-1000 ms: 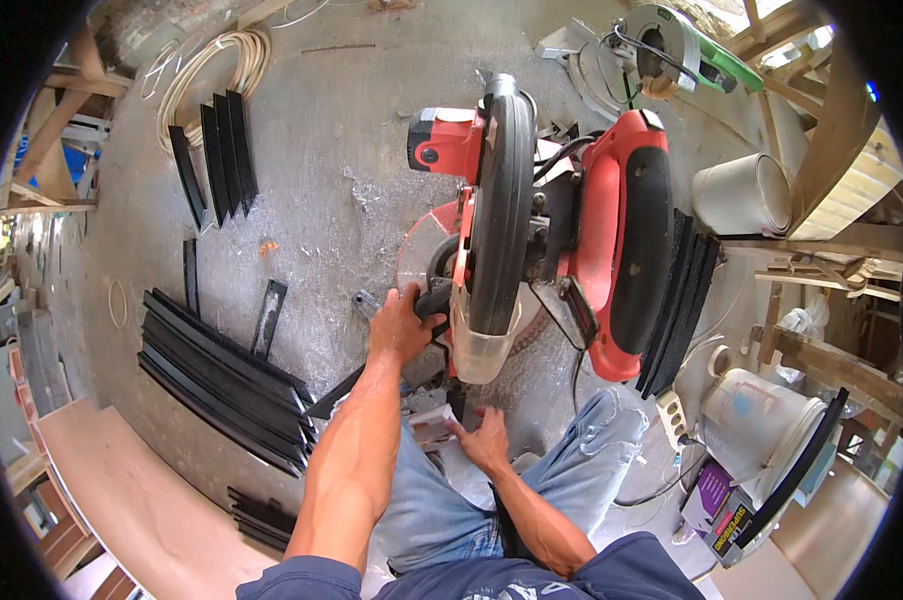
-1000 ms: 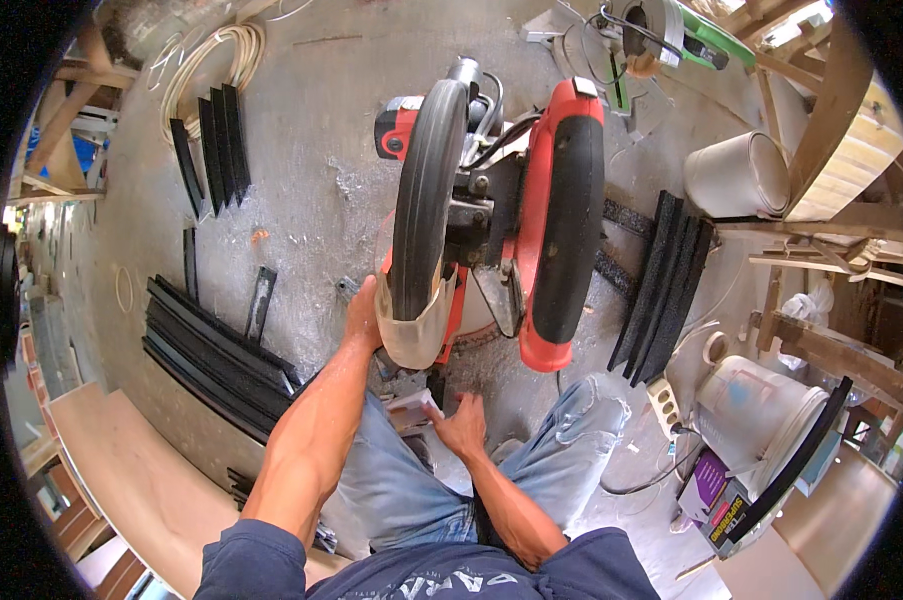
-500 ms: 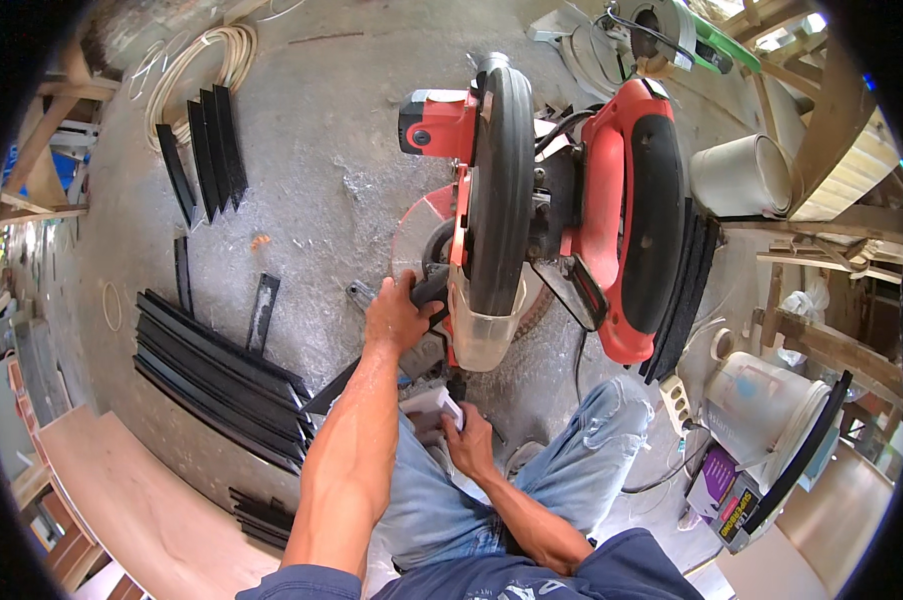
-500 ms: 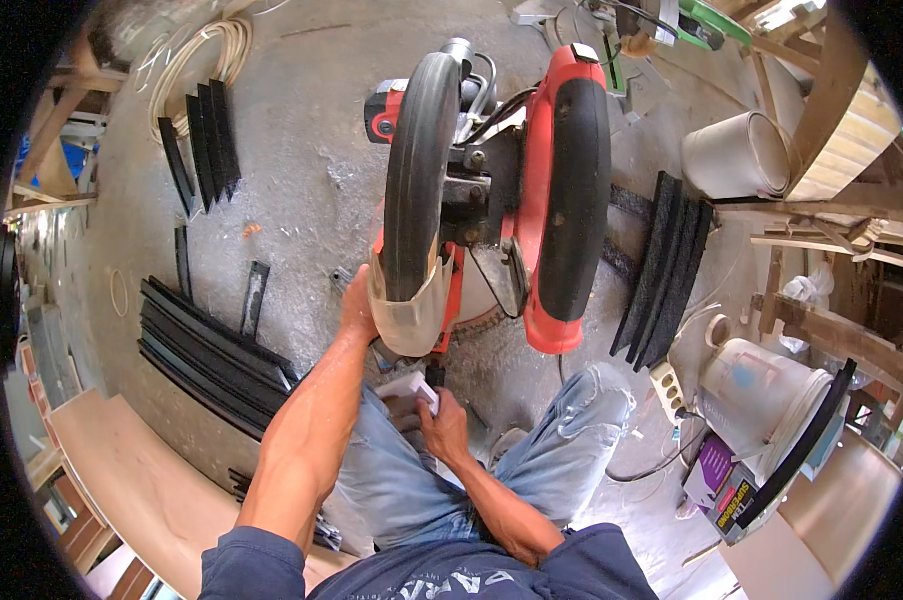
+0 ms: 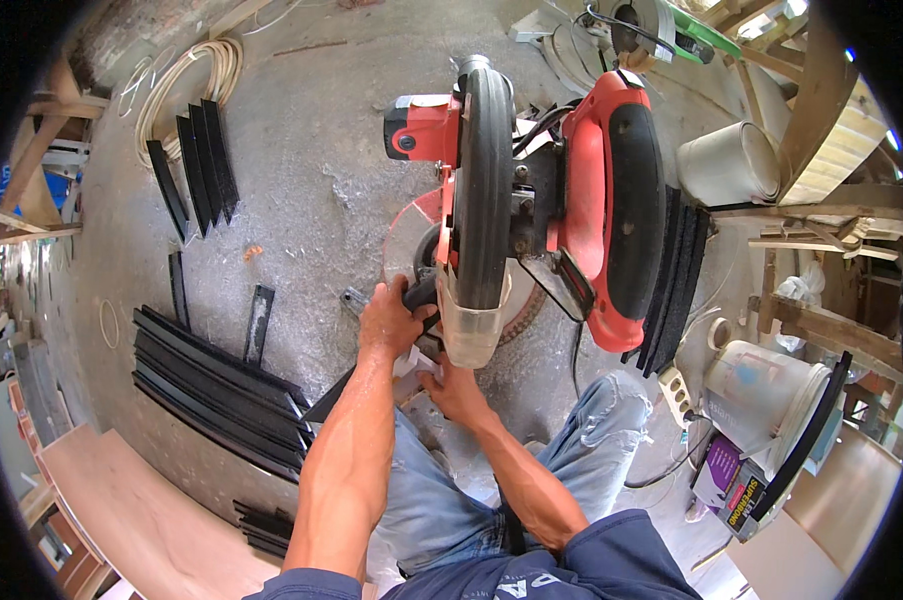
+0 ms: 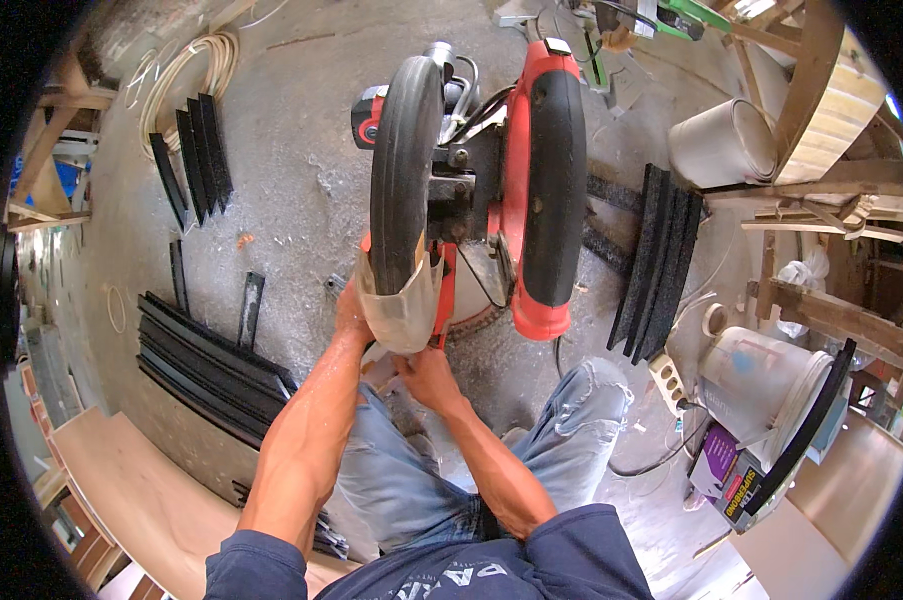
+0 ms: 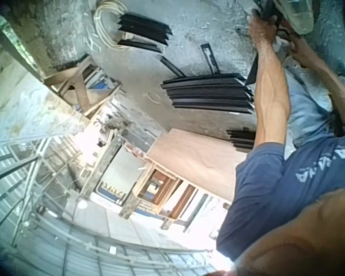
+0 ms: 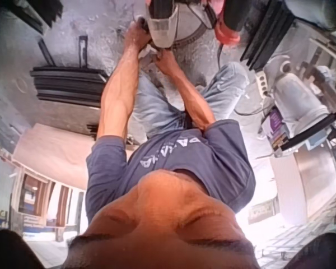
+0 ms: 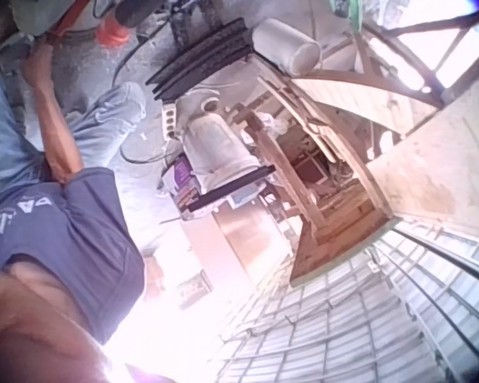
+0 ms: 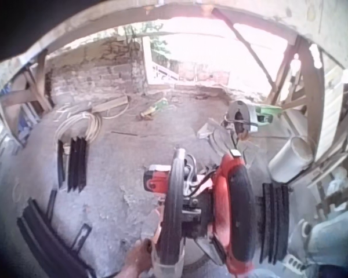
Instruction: The person operates a miter saw to cut a black wooden frame piece. They pick up the piece, align it on the saw bed, and press the saw handle down to make the cut.
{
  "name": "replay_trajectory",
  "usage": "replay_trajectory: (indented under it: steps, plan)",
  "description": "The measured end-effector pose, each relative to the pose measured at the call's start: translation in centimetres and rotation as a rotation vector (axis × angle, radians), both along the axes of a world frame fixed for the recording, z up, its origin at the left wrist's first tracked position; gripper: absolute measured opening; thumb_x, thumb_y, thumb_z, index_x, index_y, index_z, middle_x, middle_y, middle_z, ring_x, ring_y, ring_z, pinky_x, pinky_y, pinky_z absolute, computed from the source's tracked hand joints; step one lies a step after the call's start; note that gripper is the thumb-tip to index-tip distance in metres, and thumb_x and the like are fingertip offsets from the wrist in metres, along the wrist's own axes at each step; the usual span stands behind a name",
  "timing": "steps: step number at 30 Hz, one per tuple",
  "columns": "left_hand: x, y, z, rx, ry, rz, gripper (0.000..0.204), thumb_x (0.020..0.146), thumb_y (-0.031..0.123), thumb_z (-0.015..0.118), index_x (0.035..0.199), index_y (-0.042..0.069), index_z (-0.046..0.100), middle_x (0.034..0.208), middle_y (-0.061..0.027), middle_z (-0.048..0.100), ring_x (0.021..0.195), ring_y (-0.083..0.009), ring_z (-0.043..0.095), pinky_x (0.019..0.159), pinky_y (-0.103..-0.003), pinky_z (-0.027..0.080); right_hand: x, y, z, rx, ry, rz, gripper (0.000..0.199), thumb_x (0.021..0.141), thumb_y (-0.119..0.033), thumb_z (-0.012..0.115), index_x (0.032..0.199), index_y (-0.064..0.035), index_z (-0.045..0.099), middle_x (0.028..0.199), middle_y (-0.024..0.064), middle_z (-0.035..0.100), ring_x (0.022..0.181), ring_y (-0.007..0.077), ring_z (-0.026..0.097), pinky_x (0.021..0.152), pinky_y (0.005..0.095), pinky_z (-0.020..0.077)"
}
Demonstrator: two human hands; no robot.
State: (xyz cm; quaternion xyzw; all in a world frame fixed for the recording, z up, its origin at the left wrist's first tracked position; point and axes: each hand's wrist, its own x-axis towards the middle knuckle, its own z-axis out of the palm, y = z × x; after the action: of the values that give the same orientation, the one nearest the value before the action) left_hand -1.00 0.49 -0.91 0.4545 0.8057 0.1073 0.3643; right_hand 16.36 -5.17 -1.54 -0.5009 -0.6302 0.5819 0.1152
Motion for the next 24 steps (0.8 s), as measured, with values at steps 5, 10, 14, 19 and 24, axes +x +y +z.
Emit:
replay_trajectory:
  steps: [5,10,14,19,24]
  plan:
    - [0.1,-0.1,-0.6,-0.004,0.07,-0.064,0.06,0.079,0.045,0.08,0.125,0.013,0.056,0.109,-0.0194,0.061,0.101,-0.0439,0.065,0.083,-0.054,0.053,0.7,-0.2,-1.7,-0.236,0.092,-0.094,0.036,0.094,-0.02,0.069,0.116,0.0063,0.057,0.102,0.0174,0.063,0.08,0.0215,0.061,0.061,0.0383,0.0494]
    - [0.0,-0.1,-0.2,-0.016,0.068,-0.053,0.06,0.08,0.045,0.08,0.125,0.014,0.056,0.109,-0.0196,0.06,0.101,-0.0443,0.065,0.083,-0.054,0.053,0.8,1.7,-2.8,-0.142,0.198,0.025,0.042,0.097,-0.021,0.067,0.128,0.0038,0.054,0.106,0.0137,0.064,0.082,0.0154,0.061,0.059,0.0313,0.0525]
    - [0.1,0.2,-0.1,-0.024,0.078,-0.043,0.059,0.079,0.044,0.08,0.124,0.014,0.056,0.111,-0.0192,0.059,0.101,-0.0445,0.065,0.083,-0.054,0.052,0.5,1.0,-4.6,-0.21,0.201,-0.034,0.045,0.097,-0.023,0.067,0.132,0.0026,0.053,0.108,0.0131,0.064,0.081,0.016,0.063,0.059,0.0306,0.0543]
    - [0.4,0.4,0.1,-0.004,0.043,-0.002,0.057,0.079,0.041,0.081,0.122,0.013,0.055,0.112,-0.0185,0.059,0.102,-0.044,0.065,0.083,-0.054,0.052,-1.2,-0.6,-6.1,-0.345,0.134,-0.311,0.039,0.095,-0.019,0.068,0.121,0.0048,0.051,0.103,0.0124,0.062,0.072,0.0195,0.067,0.049,0.0292,0.0561]
    - [-0.1,0.3,-1.1,-0.038,0.021,0.005,0.057,0.078,0.039,0.082,0.121,0.013,0.056,0.113,-0.0182,0.059,0.103,-0.0433,0.065,0.084,-0.054,0.052,-2.7,0.4,-5.1,-0.217,0.053,-0.293,0.036,0.094,-0.017,0.069,0.116,0.0046,0.05,0.099,0.0142,0.06,0.075,0.0229,0.071,0.045,0.0319,0.0572]
